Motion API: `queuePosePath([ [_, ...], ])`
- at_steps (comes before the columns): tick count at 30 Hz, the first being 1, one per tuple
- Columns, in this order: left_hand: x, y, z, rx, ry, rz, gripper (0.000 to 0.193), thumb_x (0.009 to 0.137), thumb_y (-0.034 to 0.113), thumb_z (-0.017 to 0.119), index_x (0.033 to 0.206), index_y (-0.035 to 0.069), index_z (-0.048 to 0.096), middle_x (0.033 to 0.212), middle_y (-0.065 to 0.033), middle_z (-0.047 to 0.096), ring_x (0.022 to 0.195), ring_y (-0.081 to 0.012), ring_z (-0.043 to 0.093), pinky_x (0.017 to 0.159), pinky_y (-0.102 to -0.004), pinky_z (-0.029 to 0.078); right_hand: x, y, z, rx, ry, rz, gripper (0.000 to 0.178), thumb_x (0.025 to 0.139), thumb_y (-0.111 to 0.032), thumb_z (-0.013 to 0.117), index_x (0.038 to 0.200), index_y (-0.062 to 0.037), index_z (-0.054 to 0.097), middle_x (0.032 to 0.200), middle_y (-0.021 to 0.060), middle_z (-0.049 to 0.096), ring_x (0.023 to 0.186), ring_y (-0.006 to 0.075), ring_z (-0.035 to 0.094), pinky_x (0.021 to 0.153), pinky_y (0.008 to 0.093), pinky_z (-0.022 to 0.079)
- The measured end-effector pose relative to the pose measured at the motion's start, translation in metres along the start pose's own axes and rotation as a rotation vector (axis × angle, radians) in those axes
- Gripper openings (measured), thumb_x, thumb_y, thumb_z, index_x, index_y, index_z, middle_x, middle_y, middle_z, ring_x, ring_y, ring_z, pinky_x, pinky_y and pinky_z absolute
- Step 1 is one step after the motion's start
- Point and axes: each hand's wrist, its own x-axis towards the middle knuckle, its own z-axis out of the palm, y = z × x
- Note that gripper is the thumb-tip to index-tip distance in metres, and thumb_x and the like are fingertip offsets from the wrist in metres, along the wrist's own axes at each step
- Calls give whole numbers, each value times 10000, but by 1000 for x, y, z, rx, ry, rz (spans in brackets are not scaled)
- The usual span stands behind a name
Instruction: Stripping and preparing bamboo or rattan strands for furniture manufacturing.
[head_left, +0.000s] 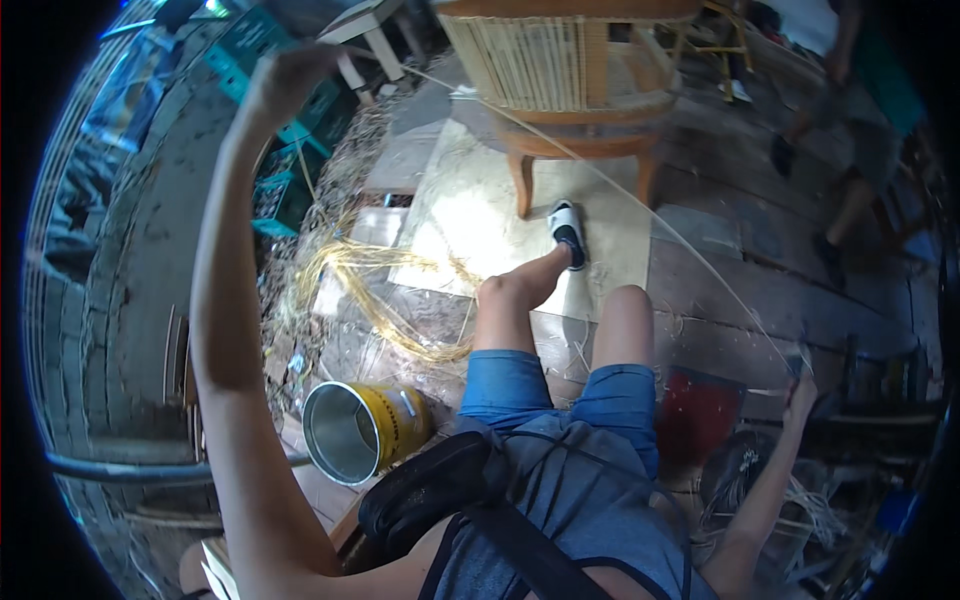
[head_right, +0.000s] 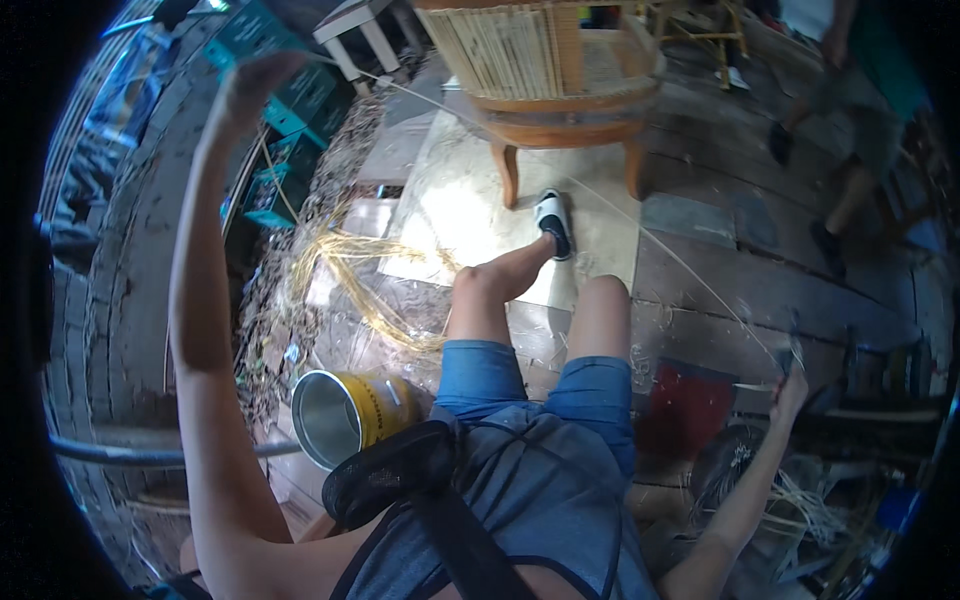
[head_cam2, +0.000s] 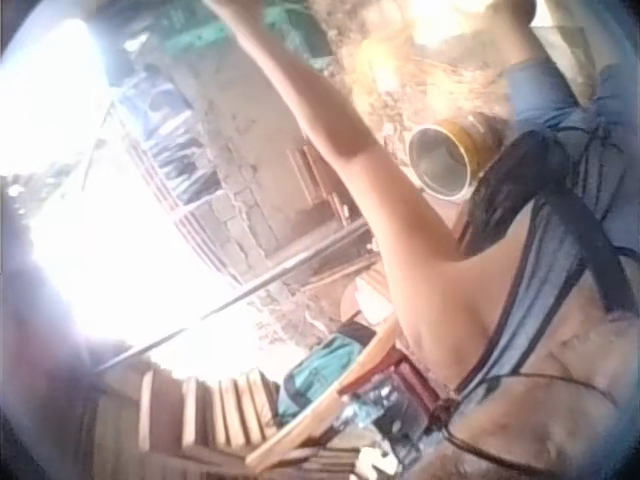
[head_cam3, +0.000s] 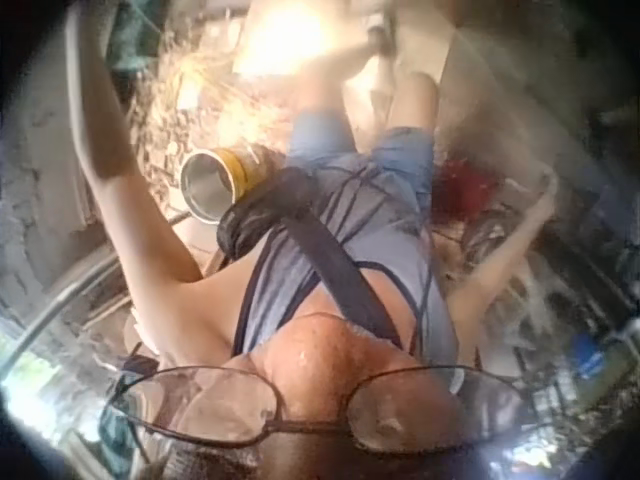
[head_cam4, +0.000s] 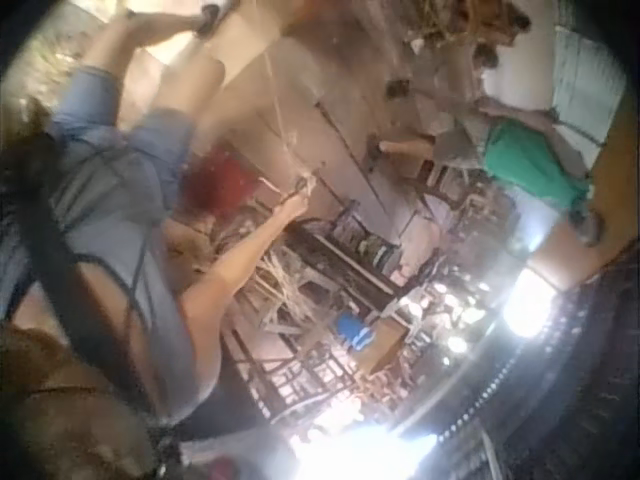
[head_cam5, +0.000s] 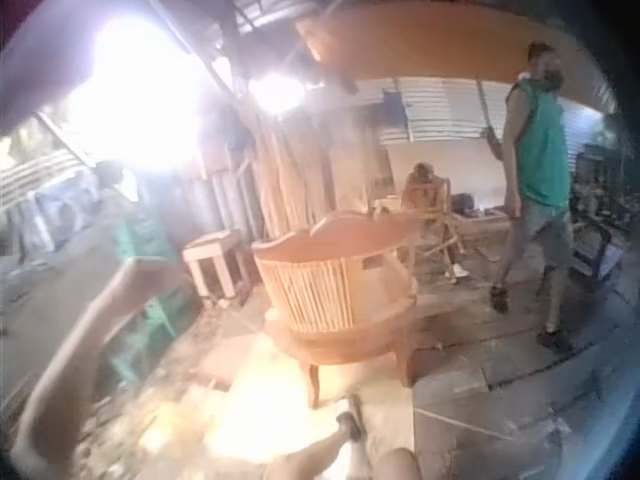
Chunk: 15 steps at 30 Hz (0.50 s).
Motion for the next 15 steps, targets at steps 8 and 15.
queuePosePath([
  [8,-8,-89,-145,301,527,-374,292,963,267,507,1169,109,640,905,-9,664,733,-96,586,697,-262,479,43,168,-96,-84,216,278,392,927,-439,483,725,-103,487,511,15,469,368,128,419,324,267,268],
  [15,93,36,-89,281,413,180,181,849,10,513,1000,-10,612,979,-113,591,908,-211,552,818,-330,447,-44,116,-30,-174,73,187,319,976,-331,450,1006,-38,573,631,78,608,433,133,526,338,254,358],
])
